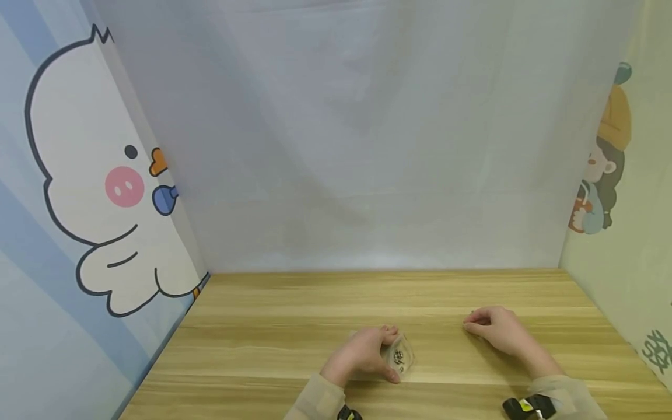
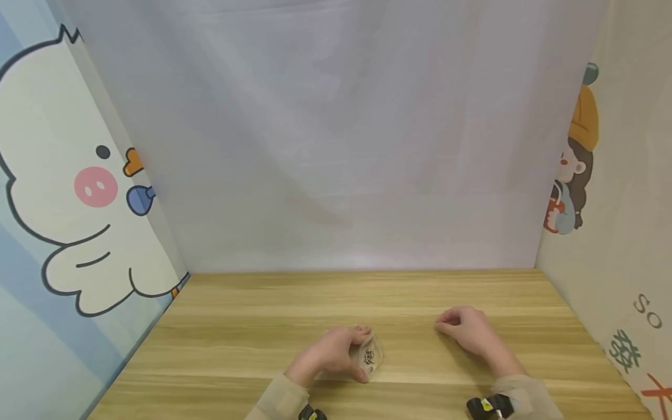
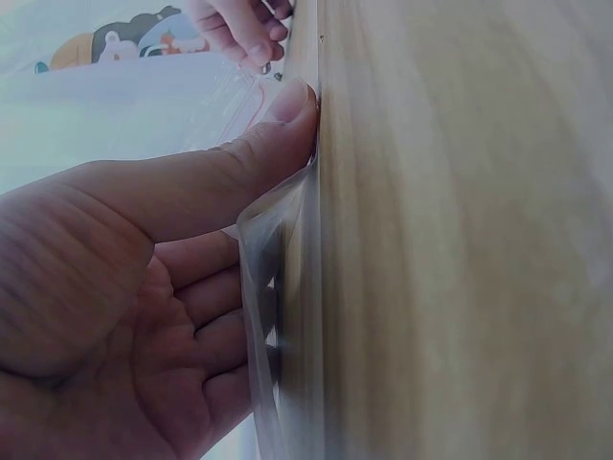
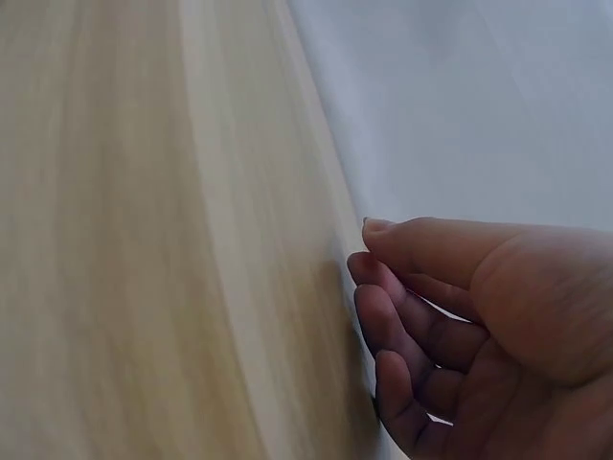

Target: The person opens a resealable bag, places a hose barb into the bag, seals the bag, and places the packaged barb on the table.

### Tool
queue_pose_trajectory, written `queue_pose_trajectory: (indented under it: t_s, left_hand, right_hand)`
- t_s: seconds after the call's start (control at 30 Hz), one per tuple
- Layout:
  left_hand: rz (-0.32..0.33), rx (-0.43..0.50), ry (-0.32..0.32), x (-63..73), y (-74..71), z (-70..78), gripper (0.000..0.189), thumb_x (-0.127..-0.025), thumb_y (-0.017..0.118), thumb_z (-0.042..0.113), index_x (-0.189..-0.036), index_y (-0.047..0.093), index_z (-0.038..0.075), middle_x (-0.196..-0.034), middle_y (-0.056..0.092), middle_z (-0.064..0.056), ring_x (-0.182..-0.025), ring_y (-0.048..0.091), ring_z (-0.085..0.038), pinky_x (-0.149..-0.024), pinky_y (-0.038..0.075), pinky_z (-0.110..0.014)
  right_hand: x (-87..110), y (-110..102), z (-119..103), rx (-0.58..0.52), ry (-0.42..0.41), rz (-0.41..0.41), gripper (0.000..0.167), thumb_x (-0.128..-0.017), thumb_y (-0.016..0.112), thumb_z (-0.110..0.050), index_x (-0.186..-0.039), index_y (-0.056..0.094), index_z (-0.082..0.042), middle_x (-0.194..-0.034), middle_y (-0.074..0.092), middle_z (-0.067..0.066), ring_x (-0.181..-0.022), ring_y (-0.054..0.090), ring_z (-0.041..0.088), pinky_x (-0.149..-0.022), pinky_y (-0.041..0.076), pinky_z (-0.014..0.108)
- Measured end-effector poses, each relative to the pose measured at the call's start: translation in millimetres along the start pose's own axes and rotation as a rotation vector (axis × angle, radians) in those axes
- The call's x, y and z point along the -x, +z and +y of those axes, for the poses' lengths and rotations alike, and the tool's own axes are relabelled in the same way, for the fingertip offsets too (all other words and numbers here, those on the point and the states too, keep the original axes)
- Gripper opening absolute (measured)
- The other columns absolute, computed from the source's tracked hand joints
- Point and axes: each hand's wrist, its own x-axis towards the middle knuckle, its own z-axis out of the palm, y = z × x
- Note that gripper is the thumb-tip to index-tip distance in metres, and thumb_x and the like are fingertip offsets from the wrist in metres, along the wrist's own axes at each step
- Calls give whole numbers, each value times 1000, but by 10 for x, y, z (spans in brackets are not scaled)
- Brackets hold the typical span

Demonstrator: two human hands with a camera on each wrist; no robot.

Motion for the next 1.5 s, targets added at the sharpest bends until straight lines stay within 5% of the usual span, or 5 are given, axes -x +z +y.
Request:
queue_pose_trajectory:
  t_s: [0.7,1.1,1.5]
  left_hand:
    - [6,-32,4,-21,19,-4,88,-68,102,24,-147,65,8,-155,59,-3,-148,51,-23,-124,38,-36]
    - [-1,-60,0,-26,27,-21,91,-68,103,28,-148,64,10,-155,59,1,-147,51,-20,-123,39,-34]
    - [0,-14,-15,-35,30,-29,91,-68,103,26,-148,64,9,-156,58,-1,-149,49,-22,-125,37,-37]
  right_hand:
    - [2,270,-241,-35,-123,-91,11,-96,80,-23,-98,81,-12,-92,76,-7,-86,67,10,-75,56,30]
    - [32,470,-381,-161,-223,-170,8,-95,79,-17,-95,79,-9,-85,74,-7,-75,64,3,-68,54,23]
    - [76,572,-518,-218,-214,-213,10,-95,79,-15,-98,80,-6,-87,75,-4,-76,67,7,-68,57,23]
